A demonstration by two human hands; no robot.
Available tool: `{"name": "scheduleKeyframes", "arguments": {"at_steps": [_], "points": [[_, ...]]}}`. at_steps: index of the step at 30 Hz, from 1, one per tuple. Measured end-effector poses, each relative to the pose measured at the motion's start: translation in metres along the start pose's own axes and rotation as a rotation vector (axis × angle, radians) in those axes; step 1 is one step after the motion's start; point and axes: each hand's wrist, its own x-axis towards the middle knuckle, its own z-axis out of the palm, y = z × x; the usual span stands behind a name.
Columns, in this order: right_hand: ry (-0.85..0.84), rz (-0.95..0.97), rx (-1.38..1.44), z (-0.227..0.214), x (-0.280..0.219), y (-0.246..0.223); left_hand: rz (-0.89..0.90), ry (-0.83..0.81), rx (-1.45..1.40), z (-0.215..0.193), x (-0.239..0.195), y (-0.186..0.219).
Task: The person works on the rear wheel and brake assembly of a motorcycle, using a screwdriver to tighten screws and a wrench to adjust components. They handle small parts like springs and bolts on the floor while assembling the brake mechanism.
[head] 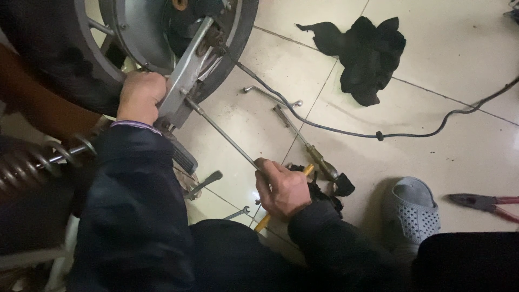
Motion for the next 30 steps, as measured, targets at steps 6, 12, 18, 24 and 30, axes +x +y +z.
{"name": "scheduleKeyframes", "arguments": {"at_steps": [6,12,18,24,30], "points": [[0.014,0.003,0.015,-0.001,0.002,-0.003,0.065,-0.031,0.084,0.001,0.009,-0.010],[0.027,-0.031,0.012,0.000,0.002,-0.001,0.004,-0.011,0.075,-0.013,-0.044,0.016],[0.064,-0.076,-0.021,-0.009,0.007,-0.003,0.025,-0.011,0.056,-0.005,-0.014,-0.003],[0.051,0.043,0.016,0.001,0.003,-0.004,0.046,-0.075,0.218,-0.008,-0.007,0.003],[-0.158,0.773,1.011,-0.044,0.029,-0.034,0.032,0.056,-0.074,0.011,0.039,-0.025]]}}
